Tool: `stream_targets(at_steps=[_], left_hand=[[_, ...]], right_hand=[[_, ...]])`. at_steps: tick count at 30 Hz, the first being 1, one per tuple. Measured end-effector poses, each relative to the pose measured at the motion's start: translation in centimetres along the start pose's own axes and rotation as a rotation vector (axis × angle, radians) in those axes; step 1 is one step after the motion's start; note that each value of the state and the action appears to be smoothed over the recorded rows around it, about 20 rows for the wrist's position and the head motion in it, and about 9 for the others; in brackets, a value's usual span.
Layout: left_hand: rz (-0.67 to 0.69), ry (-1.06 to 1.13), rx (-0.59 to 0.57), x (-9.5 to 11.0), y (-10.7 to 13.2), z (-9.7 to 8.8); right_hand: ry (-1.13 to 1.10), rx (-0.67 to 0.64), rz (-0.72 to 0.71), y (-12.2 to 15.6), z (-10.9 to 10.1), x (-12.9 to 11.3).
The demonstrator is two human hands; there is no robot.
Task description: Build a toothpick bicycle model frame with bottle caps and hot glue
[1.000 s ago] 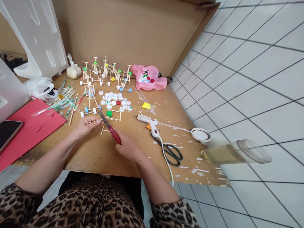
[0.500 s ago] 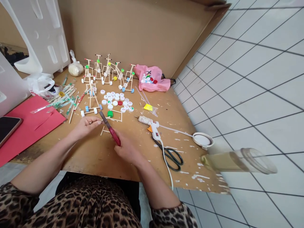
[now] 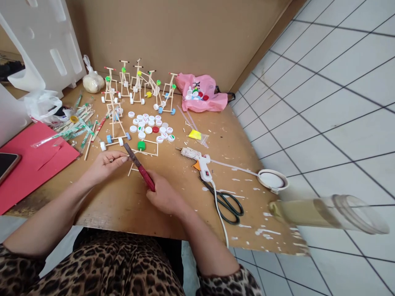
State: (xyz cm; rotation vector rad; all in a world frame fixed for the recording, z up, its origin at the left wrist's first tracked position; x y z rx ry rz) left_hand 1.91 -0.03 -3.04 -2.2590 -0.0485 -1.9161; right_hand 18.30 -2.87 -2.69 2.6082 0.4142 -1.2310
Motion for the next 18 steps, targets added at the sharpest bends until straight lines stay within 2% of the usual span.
stream_targets(at_steps=[7, 13, 18], left_hand=[[-0.043, 0.036, -0.006, 0.3, 0.1, 0.0], [-0.263, 0.228, -0.121, -0.1, 0.8, 1.0], [-0.255, 0.268, -0.148, 0.2, 0.9, 1.2]], right_hand=[[-0.063, 0.054, -0.008, 0.0, 0.3, 0.7], [-0.079, 0.101, -0.027, 0.5, 0.5, 0.6], [-0.143, 0.11, -0.018, 0.8, 0.6, 0.5]])
Point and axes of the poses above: each hand's wrist, its own y-axis away from the middle knuckle, its own z-axis out of the palm, x = y × z, the point moved 6 cm from there along -y, towards the middle knuckle, and after that the axes turned 15 degrees about x, right-handed, at the moved point
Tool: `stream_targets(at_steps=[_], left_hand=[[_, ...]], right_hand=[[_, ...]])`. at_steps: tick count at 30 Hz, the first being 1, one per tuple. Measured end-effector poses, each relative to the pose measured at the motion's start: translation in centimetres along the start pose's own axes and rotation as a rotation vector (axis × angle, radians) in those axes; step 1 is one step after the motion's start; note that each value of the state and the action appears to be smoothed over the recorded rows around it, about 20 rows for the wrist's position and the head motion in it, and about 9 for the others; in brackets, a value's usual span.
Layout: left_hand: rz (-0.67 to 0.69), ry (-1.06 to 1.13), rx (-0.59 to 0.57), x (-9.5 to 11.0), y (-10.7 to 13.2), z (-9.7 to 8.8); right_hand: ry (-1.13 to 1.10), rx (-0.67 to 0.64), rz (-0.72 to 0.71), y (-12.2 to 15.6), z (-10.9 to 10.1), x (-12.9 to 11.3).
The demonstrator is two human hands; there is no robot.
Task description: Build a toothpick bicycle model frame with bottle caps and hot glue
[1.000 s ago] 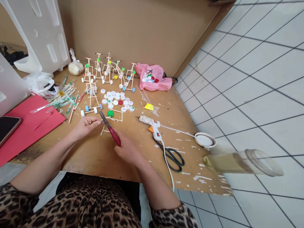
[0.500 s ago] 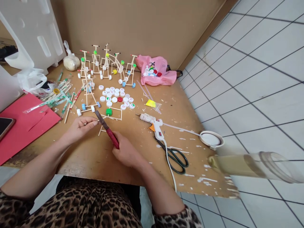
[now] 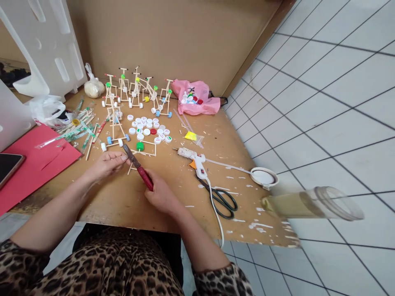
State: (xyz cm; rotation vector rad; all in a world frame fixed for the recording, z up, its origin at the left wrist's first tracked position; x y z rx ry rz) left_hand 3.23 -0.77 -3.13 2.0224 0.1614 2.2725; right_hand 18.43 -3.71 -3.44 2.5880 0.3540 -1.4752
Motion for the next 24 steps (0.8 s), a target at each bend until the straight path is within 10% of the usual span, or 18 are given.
stream_targets(at_steps=[24], left_hand=[[0.389, -0.381, 0.122, 0.2, -0.6, -1.2]], right_hand=[[0.041, -0.065, 0.057, -0.2, -0.2, -0.6]])
Point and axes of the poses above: each hand's wrist, its own y-axis away from the middle knuckle, its own z-axis out of the palm, x = y × z, the point moved 6 cm from there along -y, towards the middle knuckle, and after that the axes turned 15 degrees about x, right-handed, at the moved point
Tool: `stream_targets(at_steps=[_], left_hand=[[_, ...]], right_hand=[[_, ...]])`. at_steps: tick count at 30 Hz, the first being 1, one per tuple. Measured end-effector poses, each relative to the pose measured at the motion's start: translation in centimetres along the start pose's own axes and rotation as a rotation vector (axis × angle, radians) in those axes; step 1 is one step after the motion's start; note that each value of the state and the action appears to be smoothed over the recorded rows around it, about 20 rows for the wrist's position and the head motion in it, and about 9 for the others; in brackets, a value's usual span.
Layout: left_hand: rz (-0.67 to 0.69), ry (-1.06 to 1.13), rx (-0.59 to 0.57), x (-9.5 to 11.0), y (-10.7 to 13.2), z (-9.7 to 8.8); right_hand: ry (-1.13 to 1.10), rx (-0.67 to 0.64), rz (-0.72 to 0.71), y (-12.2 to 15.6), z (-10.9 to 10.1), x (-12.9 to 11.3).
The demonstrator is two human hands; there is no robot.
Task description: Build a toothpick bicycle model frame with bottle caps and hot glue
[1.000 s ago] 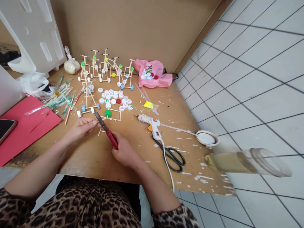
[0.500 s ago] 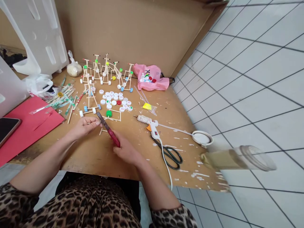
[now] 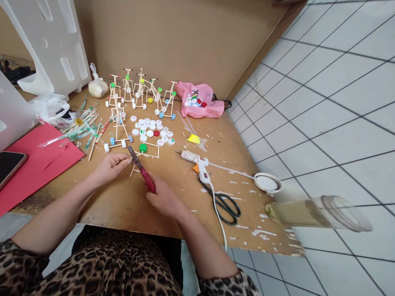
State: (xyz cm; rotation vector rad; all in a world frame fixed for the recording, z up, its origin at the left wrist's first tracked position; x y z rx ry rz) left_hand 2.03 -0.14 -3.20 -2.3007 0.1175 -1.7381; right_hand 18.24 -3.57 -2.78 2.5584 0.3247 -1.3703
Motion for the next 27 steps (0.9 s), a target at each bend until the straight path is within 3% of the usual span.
stream_targets(at_steps=[18, 23, 27], left_hand=[[-0.09, 0.004, -0.052, 1.3, 0.5, 0.4], [-0.204, 0.142, -0.039, 1.2, 0.4, 0.5], [-0.334, 0.269, -0.108, 0.7, 0.5, 0.8]], right_hand=[[-0.032, 0.024, -0.096, 0.0, 0.0, 0.8], [-0.046, 0.05, -0.084, 0.0, -0.1, 1.0], [-0.044, 0.129, -0.067, 0.2, -0.3, 1.0]])
Point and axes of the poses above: each hand's wrist, its own y-axis away from the middle knuckle, its own z-axis out of the palm, x = y × z, the point moved 6 cm from there along -y, towards the middle knuckle, and after that the axes turned 15 degrees about x, right-handed, at the moved point
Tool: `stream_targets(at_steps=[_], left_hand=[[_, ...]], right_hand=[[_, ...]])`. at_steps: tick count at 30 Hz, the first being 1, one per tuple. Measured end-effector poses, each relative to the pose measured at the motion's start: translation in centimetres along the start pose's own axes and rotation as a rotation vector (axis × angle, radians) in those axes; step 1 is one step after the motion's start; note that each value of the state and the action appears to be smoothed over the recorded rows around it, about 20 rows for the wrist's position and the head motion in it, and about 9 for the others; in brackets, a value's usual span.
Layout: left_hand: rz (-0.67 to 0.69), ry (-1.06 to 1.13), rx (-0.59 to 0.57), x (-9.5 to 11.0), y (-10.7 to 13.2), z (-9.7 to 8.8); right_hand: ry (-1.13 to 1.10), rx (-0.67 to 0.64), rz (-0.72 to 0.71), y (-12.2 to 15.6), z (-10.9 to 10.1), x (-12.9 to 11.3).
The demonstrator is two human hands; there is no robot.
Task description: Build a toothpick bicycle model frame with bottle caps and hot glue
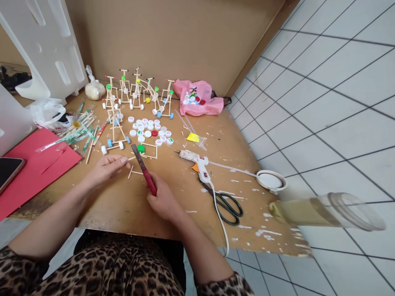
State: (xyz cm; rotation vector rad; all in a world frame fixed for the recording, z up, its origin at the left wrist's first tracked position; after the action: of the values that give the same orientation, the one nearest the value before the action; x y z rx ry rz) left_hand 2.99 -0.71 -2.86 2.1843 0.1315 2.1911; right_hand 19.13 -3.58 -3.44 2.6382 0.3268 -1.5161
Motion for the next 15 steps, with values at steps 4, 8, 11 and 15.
stream_targets(at_steps=[4, 8, 11, 15], left_hand=[[-0.019, 0.036, -0.06, -0.1, 0.0, 0.0], [0.046, -0.083, -0.025, 0.2, -0.1, -0.4], [0.118, -0.165, 0.033, 0.6, -0.3, -0.7], [0.162, -0.207, 0.07, 0.7, -0.4, -1.1]], right_hand=[[0.011, 0.023, 0.018, 0.2, 0.2, 0.0], [-0.036, -0.015, 0.081, 0.3, 0.3, 0.1], [-0.087, -0.058, 0.097, 0.3, 0.2, -0.1], [-0.093, -0.08, 0.095, 0.3, -0.3, -0.6]])
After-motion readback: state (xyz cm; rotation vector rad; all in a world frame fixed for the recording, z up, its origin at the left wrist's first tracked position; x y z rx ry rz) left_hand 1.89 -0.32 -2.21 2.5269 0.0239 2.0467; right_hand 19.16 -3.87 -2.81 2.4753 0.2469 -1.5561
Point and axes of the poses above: each hand's wrist, its own y-axis away from the middle knuckle, its own z-axis out of the palm, x = y × z, the point moved 6 cm from there along -y, towards the middle knuckle, and after that the axes turned 15 degrees about x, right-handed, at the moved point
